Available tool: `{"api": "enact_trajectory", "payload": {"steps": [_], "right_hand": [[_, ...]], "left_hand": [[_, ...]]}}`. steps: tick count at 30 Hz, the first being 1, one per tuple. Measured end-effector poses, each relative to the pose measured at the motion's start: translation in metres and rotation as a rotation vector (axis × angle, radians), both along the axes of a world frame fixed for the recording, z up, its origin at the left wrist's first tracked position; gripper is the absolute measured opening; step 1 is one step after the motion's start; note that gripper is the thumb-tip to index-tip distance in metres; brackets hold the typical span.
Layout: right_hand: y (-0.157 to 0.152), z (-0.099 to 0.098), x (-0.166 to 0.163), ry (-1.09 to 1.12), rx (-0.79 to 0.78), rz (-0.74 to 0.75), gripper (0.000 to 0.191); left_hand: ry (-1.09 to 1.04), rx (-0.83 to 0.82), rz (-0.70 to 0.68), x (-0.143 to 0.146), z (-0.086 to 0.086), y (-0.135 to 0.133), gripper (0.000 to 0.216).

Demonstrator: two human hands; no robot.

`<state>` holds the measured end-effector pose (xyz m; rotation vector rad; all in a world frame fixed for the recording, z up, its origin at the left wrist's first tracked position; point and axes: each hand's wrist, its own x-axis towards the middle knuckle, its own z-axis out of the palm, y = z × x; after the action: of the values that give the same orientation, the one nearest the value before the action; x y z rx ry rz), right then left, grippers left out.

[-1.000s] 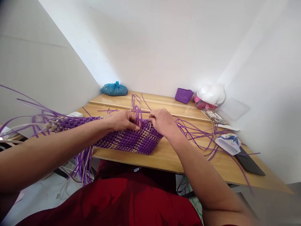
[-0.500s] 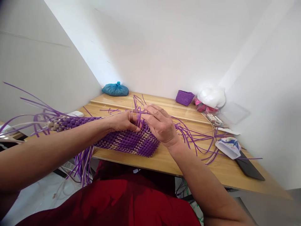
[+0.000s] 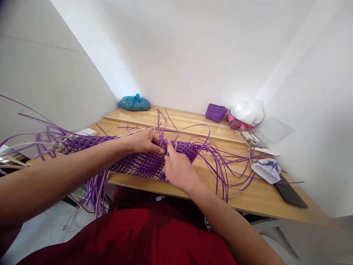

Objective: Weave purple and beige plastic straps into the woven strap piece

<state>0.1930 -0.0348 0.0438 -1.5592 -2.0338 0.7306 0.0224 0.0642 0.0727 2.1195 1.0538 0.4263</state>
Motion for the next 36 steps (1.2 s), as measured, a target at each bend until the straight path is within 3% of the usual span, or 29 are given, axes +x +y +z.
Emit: {"api": "enact_trajectory", "payload": {"steps": [3, 5, 8, 11, 13, 15, 19, 22, 24, 27, 31, 34, 36], "right_hand": [[0.000, -0.020, -0.006, 0.436, -0.228, 0.011, 0.073], [0.001, -0.033, -0.011, 0.629, -0.286, 0.016, 0.077], [0.004, -0.047, -0.017, 0.808, -0.316, 0.048, 0.082], [0.008, -0.052, -0.019, 0.852, -0.335, 0.073, 0.084], [0.008, -0.050, -0.015, 0.783, -0.350, 0.081, 0.084], [0.007, -0.042, -0.007, 0.557, -0.245, 0.053, 0.082], [0.009, -0.013, 0.012, -0.015, 0.442, -0.077, 0.044], [0.026, 0.005, 0.019, -0.160, 0.786, 0.022, 0.034], [0.041, 0.012, 0.020, -0.244, 0.807, 0.115, 0.034], [0.054, 0.018, 0.026, -0.375, 0.720, 0.149, 0.029], [0.038, 0.026, 0.039, -0.539, 0.686, 0.165, 0.020], [0.021, 0.031, 0.037, -0.587, 0.680, 0.368, 0.021], [0.021, 0.032, 0.030, -0.545, 0.716, 0.424, 0.021]], "left_hand": [[0.022, 0.017, 0.027, 0.000, -0.001, -0.001, 0.028], [0.026, 0.027, 0.044, 0.001, -0.001, -0.001, 0.027], [0.036, 0.058, 0.040, 0.003, -0.003, -0.001, 0.027], [0.124, 0.151, 0.067, 0.006, -0.004, -0.001, 0.031], [0.190, 0.220, 0.103, 0.008, -0.004, -0.003, 0.031], [0.218, 0.258, 0.126, 0.009, -0.004, -0.005, 0.028], [0.179, 0.250, 0.126, 0.008, -0.007, -0.005, 0.027], [0.129, 0.231, 0.117, 0.005, -0.011, -0.004, 0.028], [0.114, 0.225, 0.111, 0.004, -0.013, -0.003, 0.030], [0.096, 0.203, 0.103, 0.004, -0.014, -0.003, 0.027], [0.099, 0.173, 0.141, 0.005, -0.012, -0.003, 0.027], [0.114, 0.195, 0.177, 0.006, -0.011, -0.002, 0.024], [0.099, 0.224, 0.170, 0.005, -0.011, -0.002, 0.021]]}}
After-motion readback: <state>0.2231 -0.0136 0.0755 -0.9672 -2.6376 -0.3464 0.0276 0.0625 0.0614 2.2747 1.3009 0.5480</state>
